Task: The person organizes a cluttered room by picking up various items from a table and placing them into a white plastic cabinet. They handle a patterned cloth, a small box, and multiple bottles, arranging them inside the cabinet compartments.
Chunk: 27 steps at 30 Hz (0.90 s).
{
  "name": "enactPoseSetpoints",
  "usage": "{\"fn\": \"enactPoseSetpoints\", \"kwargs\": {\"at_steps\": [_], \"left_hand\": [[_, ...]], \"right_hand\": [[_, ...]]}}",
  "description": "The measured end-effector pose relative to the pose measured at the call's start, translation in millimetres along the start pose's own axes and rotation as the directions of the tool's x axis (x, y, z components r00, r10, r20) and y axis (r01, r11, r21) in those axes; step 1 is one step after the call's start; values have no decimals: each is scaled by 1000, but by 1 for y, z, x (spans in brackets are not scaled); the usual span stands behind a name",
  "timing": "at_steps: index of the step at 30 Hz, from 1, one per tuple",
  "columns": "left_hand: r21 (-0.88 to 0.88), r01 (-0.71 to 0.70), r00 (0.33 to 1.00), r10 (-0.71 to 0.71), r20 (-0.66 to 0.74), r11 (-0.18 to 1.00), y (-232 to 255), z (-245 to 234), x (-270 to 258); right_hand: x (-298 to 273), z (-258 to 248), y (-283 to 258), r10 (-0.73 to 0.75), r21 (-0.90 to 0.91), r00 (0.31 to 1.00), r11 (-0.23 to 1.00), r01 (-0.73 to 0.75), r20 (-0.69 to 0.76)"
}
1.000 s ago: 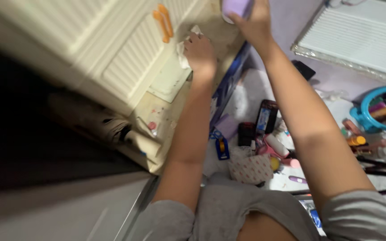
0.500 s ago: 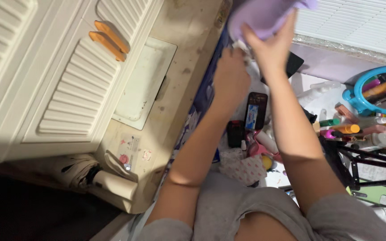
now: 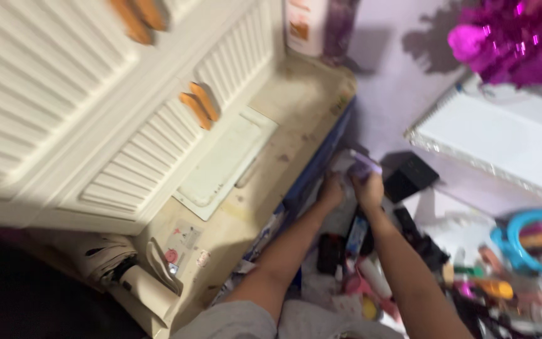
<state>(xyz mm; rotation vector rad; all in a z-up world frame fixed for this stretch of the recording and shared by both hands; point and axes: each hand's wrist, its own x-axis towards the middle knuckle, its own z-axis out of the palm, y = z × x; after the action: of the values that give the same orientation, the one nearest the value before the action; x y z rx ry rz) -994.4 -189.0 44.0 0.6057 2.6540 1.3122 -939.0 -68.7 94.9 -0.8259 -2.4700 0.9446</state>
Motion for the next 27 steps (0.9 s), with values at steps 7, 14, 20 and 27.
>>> {"fn": "enactPoseSetpoints", "kwargs": {"at_steps": [7,14,20,27], "left_hand": [[-384,-261,941,144,-307,886,139,-102,3],[133,-500,299,315,-901,856,317,-373,-7],[17,-359,354,153,-923,933,326,-499,20],[-78,-228,542,59,-839,971,324,-494,10]], "right_hand": [[35,-1,-40,-250,303,958,910,283,-143],[-64,-74,-213,-138,831,988,556,14,76],[-17,-165,-384,-713,642,694,578,503,99],[65,-148,-529,-771,890,513,146,-432,376]]}}
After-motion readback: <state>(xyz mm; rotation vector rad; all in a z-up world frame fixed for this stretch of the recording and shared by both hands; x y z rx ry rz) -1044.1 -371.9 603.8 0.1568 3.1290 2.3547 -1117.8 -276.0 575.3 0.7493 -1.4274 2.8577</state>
